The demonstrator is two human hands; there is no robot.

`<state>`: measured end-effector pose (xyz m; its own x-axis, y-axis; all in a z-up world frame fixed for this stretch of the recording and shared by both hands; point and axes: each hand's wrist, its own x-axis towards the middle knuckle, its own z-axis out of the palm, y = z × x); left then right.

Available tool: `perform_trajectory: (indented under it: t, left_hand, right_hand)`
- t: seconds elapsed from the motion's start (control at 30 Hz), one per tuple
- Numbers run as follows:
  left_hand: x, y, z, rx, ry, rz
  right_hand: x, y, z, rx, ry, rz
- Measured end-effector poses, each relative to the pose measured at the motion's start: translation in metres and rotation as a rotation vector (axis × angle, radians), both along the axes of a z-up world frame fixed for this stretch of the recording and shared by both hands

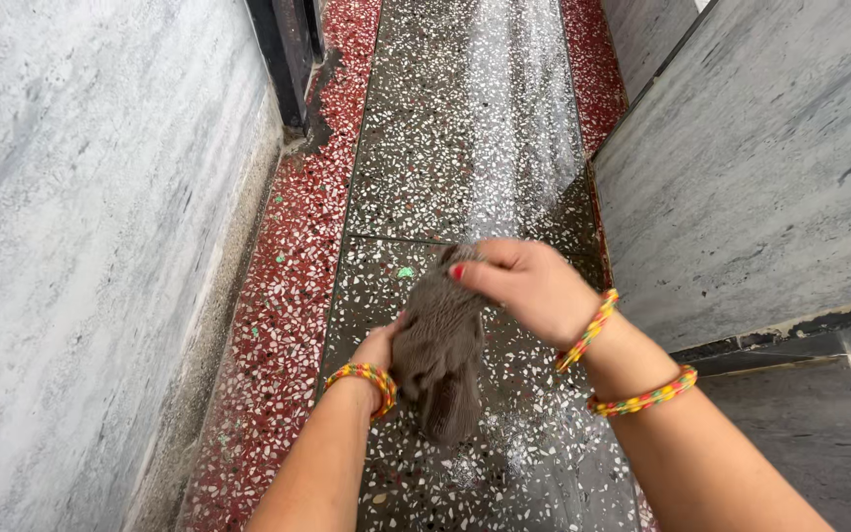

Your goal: The person wipes the floor with a cloth by hand, shifting a plastic container aside and wiping along the balcony.

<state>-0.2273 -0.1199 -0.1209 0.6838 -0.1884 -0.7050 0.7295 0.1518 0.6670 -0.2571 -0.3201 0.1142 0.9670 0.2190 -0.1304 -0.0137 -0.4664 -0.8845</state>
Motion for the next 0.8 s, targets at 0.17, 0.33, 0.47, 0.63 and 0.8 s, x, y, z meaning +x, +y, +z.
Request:
perform_trajectory:
  t: [0.17,0.33,0.47,0.63,0.8]
  left_hand:
    - [0.031,-0.019,0.085,0.018,-0.271,0.19]
    - [0.032,0.004,0.17,-0.091,-0.388,0.038]
    - [0.008,-0.007,0.189,0.146,-0.326,-0.847]
    - [-0.007,-0.019,0.139,0.314,-0.234,-1.16]
    - [0.006,0.019,0.089,1.066,-0.347,-1.096]
  right_hand:
    - [0.026,-0.036,0.015,0.855,-0.15,-0.308]
    - [0.054,-0.125,-0.001,0.886,-0.313,-0.708]
    - [0.064,-0.176,-0.069,0.348,-0.031,-1.09]
    - [0.056,-0.177,-0.176,-0.035,0.219,-0.995]
    - [0.063,-0.126,-0.253,-0.496,-0.122,-0.635]
